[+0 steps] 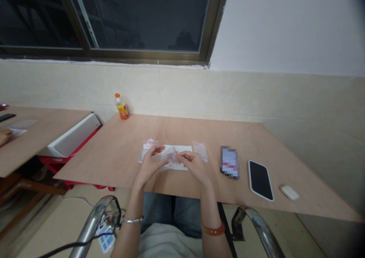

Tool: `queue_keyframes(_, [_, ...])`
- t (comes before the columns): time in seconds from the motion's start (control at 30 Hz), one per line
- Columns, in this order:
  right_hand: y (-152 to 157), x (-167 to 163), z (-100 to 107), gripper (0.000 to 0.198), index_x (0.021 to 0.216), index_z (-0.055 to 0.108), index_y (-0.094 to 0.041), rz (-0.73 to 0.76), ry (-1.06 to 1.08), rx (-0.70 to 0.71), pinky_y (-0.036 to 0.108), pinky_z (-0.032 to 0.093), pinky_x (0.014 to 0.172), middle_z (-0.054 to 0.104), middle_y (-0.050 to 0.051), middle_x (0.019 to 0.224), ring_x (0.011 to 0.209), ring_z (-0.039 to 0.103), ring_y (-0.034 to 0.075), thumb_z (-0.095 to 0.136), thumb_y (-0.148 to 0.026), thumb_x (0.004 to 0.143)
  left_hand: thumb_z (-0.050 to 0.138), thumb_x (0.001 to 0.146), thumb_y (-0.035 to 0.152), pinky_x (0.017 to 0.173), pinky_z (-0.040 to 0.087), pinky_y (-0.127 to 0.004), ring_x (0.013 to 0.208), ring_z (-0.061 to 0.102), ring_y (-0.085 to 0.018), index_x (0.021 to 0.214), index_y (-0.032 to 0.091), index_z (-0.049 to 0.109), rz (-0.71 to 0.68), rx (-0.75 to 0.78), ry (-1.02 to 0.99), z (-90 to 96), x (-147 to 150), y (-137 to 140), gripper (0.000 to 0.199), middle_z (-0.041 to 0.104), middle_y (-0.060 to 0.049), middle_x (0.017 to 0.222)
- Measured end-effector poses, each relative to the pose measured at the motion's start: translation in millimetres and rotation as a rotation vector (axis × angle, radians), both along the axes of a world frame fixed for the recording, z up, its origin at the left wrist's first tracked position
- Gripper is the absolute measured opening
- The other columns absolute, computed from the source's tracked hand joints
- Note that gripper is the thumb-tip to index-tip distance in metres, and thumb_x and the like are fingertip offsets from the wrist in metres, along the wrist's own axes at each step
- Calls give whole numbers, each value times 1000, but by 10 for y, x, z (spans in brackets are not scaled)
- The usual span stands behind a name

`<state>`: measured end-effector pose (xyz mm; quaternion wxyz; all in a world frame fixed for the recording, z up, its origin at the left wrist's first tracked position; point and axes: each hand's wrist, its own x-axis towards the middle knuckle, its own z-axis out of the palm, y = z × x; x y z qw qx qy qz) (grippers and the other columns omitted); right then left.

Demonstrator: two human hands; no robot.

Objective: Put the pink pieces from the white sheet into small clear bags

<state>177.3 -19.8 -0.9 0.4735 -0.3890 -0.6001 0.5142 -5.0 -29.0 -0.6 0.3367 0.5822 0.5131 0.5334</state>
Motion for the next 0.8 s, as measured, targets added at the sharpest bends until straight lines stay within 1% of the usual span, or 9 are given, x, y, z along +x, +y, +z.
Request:
queue_keyframes(0.1, [11, -20, -14, 21, 73, 70, -17, -137, 11, -26, 24, 42, 56, 67, 2, 69, 61, 56, 13, 64, -36, 72, 76, 59, 28, 91, 41, -35, 102, 55, -23, 94, 19, 61, 299, 170, 103, -9, 19, 17, 40, 62, -7, 103])
queue_keyframes(0.13, [10, -37, -11, 20, 72, 70, -16, -175, 16, -40, 23, 41, 53, 67, 3, 68, 59, 55, 13, 65, -36, 71, 74, 62, 29, 92, 40, -36, 101, 55, -23, 91, 19, 61, 359, 204, 122, -1, 39, 11, 33, 62, -6, 101])
queue_keyframes(0.17, [6, -59, -4, 20, 70, 69, -16, -203, 26, -53, 23, 41, 51, 67, 3, 67, 57, 55, 13, 66, -36, 69, 72, 65, 30, 92, 40, -35, 99, 56, -22, 87, 19, 62, 372, 221, 128, 10, 68, 2, 26, 63, -6, 98])
queue_keyframes(0.23, [-7, -116, 20, 19, 67, 68, -16, -220, 61, -61, 23, 40, 49, 66, 3, 63, 55, 55, 13, 68, -35, 67, 67, 72, 31, 88, 43, -33, 92, 59, -21, 81, 18, 63, 283, 202, 99, 33, 151, -23, 17, 66, -5, 89])
queue_keyframes(0.3, [-24, -179, 46, 17, 63, 65, -16, -208, 99, -48, 23, 40, 49, 64, 2, 60, 53, 54, 12, 69, -33, 65, 63, 75, 32, 82, 45, -31, 85, 61, -19, 81, 17, 66, 162, 136, 41, 46, 249, -46, 17, 68, -5, 84])
queue_keyframes(0.37, [-37, -232, 63, 16, 58, 62, -17, -193, 118, -35, 23, 39, 49, 61, 0, 55, 51, 52, 11, 69, -30, 63, 63, 75, 32, 78, 47, -30, 82, 63, -19, 83, 16, 68, 99, 78, -21, 51, 333, -59, 19, 70, -6, 84])
queue_keyframes(0.47, [-42, -270, 62, 16, 54, 59, -17, -164, 101, -31, 22, 38, 49, 58, -2, 53, 50, 50, 10, 68, -28, 62, 65, 72, 32, 76, 48, -30, 81, 64, -21, 82, 15, 70, 77, 41, -95, 57, 390, -62, 21, 72, -7, 83])
queue_keyframes(0.57, [-34, -256, 46, 15, 58, 62, -17, -123, 87, -24, 22, 40, 50, 60, 0, 56, 52, 51, 11, 68, -30, 64, 64, 74, 35, 74, 49, -30, 79, 65, -21, 80, 14, 72, 66, 21, -122, 59, 375, -56, 23, 73, -7, 81])
queue_keyframes(0.8, [2, -184, -21, 24, 64, 63, -16, -133, 128, -50, 23, 43, 47, 64, 3, 60, 53, 56, 13, 69, -39, 67, 62, 74, 37, 67, 47, -29, 75, 64, -22, 80, 16, 74, 58, 2, -75, -28, 301, -11, 24, 73, -5, 80])
